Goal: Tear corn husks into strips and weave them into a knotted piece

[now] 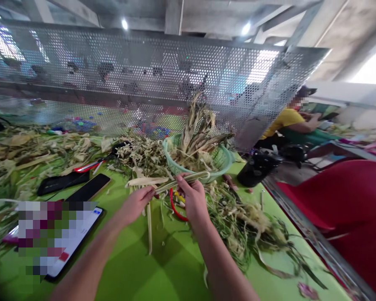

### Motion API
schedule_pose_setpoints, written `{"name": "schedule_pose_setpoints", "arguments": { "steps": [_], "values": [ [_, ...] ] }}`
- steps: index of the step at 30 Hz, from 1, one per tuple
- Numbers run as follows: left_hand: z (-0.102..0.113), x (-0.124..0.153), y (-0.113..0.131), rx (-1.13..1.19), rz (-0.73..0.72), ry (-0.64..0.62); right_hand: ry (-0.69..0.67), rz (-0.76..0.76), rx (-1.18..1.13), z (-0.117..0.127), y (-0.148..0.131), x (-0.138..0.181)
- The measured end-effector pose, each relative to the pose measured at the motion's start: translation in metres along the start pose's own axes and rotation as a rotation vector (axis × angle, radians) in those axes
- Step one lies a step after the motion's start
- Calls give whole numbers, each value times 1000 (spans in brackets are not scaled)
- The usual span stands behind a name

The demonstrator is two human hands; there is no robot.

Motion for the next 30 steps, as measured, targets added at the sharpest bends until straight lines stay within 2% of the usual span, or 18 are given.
{"name": "schedule_pose_setpoints", "arguments": {
  "steps": [4, 9, 12, 17, 24, 27, 30],
  "values": [
    [-1, 2, 9, -120, -16, -64, -44, -12, 98, -6, -1, 2],
    [-11, 1, 35, 178, -154, 30, -191, -22, 273, -30, 7, 13],
    [-13, 1, 40, 268, -199, 109, -227, -13, 336, -34, 8, 15],
    [-16, 3, 27, 81, -88, 81, -162, -50, 252, -22, 5, 10],
    [-15, 3, 25, -182, -135, 49, -196, -50, 304, -26, 10, 10],
    [-17, 2, 25, -204, -164, 30, -232, -47, 319, -30, 13, 9],
    [-15, 2, 27, -130, -183, 37, -246, -78, 272, -30, 15, 9]
  ]
}}
Point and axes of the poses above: each hand's wrist, its own x-axis away from the middle knuckle, its own z-axis out of the back of the hand, y = z × x, the point moved 7 cm from there along -x, towards the middle knuckle, and after that the axes turned 11 degrees about -z, right-handed, at the moved point
